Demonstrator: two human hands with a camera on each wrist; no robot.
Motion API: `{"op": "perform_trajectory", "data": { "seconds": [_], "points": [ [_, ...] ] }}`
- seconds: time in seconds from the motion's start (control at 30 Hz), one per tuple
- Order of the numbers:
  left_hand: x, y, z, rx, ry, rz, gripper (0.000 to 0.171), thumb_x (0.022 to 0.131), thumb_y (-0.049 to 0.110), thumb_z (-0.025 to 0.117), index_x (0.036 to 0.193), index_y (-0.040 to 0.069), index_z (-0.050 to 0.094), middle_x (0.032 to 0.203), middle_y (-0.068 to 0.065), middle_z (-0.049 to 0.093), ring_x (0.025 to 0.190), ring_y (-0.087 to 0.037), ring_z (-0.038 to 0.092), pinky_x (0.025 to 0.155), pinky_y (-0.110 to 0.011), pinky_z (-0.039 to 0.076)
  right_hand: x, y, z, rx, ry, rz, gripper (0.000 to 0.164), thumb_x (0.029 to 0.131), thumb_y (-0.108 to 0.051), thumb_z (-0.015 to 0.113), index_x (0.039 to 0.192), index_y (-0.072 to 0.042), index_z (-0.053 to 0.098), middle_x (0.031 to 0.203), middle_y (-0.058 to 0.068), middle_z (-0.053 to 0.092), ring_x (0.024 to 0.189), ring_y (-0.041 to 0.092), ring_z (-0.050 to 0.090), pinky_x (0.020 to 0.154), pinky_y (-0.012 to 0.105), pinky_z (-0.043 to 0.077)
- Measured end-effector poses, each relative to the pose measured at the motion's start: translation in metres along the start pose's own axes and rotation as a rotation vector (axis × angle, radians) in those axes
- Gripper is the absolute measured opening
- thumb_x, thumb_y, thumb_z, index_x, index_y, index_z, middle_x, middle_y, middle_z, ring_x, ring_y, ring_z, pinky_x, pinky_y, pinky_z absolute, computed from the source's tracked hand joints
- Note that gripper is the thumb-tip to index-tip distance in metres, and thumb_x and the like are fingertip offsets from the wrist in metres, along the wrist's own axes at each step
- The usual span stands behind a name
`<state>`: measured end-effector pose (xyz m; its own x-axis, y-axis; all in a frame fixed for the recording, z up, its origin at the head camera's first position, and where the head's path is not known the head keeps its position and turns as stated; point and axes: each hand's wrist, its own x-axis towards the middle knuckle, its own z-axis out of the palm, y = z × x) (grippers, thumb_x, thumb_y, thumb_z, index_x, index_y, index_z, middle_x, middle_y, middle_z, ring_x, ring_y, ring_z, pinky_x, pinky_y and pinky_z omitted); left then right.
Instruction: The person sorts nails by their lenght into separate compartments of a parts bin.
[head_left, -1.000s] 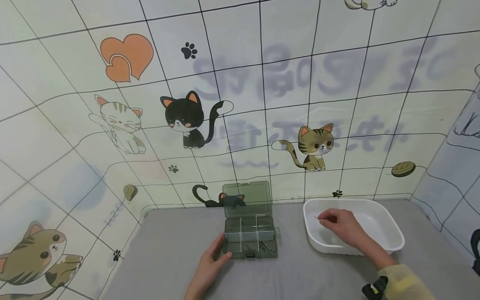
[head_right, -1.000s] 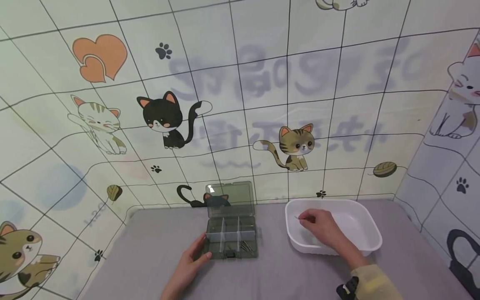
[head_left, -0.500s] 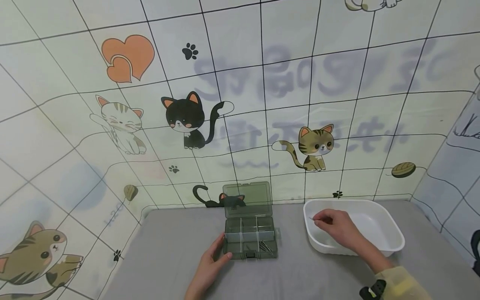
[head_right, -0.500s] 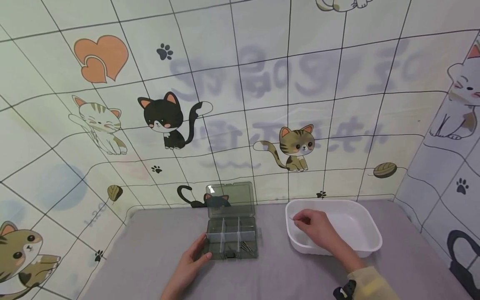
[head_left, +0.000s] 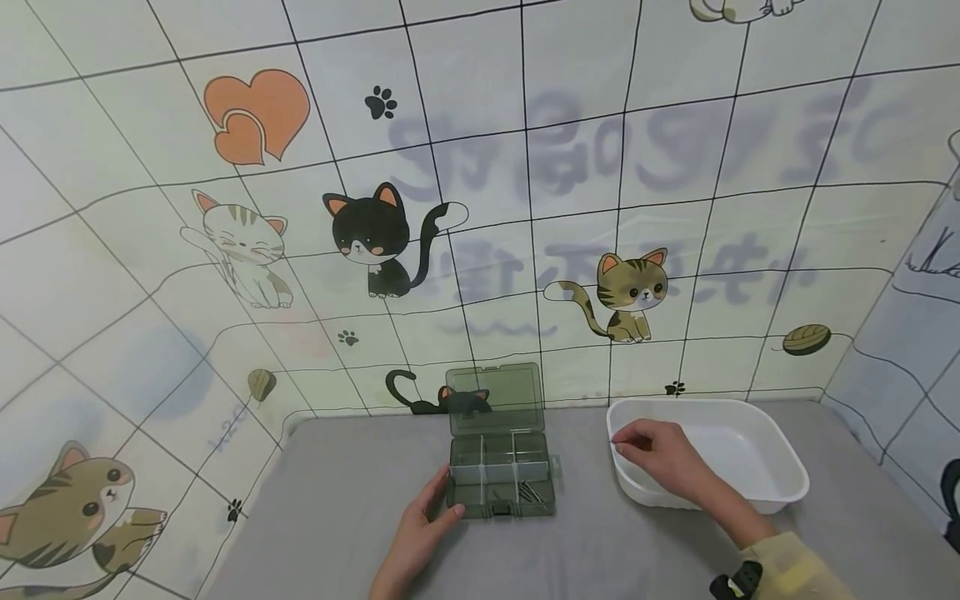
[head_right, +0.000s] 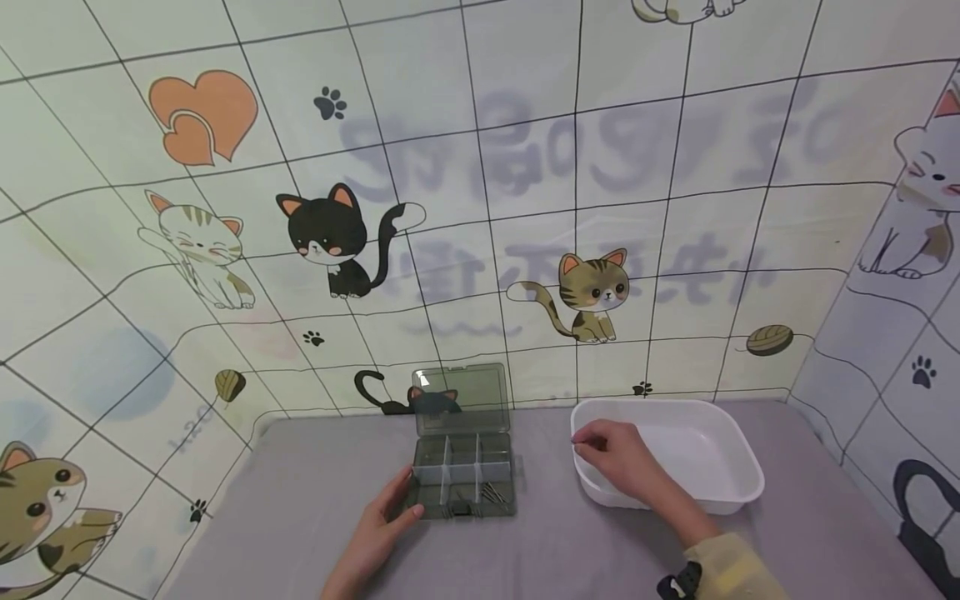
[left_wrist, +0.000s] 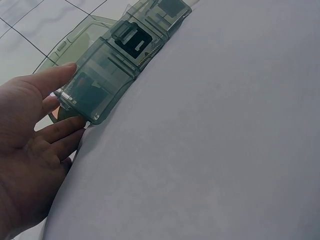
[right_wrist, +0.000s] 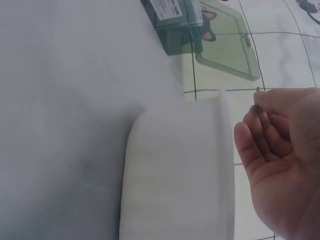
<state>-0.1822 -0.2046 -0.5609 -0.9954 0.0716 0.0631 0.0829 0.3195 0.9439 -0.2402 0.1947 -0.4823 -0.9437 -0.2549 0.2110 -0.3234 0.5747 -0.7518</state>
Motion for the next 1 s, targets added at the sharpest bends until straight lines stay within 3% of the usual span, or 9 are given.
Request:
{"op": "perform_trajectory", "data": {
  "seconds": [0.57,0.87,1.0],
  "points": [
    [0.0,0.004,0.0,0.026,-0.007,-0.01,0.068,0.097,0.023,0.072,0.156,0.004,0.042,0.154,-0.023,0.046,0.146,-0.038,0.039,0.118,-0.058,0.028,0.004,-0.015,0.028,0.056,-0.067,-0.067,0.009,0.094,-0.005,0.072,0.102,-0.007,0.077,0.099,0.002,0.073,0.084,0.01,0.065,0.07,0.027,0.055],
    [0.001,0.003,-0.001,0.015,-0.015,-0.017,0.069,0.097,0.023,0.073,0.156,0.005,0.042,0.155,-0.021,0.045,0.146,-0.037,0.038,0.119,-0.055,0.027,0.006,-0.021,0.049,0.065,-0.041,-0.091,0.006,0.093,-0.003,0.073,0.098,-0.004,0.077,0.096,0.002,0.074,0.082,0.01,0.066,0.07,0.027,0.056],
    [0.0,0.001,-0.002,0.009,-0.008,-0.011,0.069,0.097,0.022,0.073,0.156,0.005,0.042,0.155,-0.021,0.045,0.146,-0.037,0.038,0.119,-0.043,0.03,0.008,-0.027,0.062,0.08,-0.049,-0.092,0.007,0.093,-0.004,0.074,0.099,-0.002,0.076,0.095,-0.001,0.072,0.083,0.011,0.066,0.071,0.028,0.056]
  ]
}}
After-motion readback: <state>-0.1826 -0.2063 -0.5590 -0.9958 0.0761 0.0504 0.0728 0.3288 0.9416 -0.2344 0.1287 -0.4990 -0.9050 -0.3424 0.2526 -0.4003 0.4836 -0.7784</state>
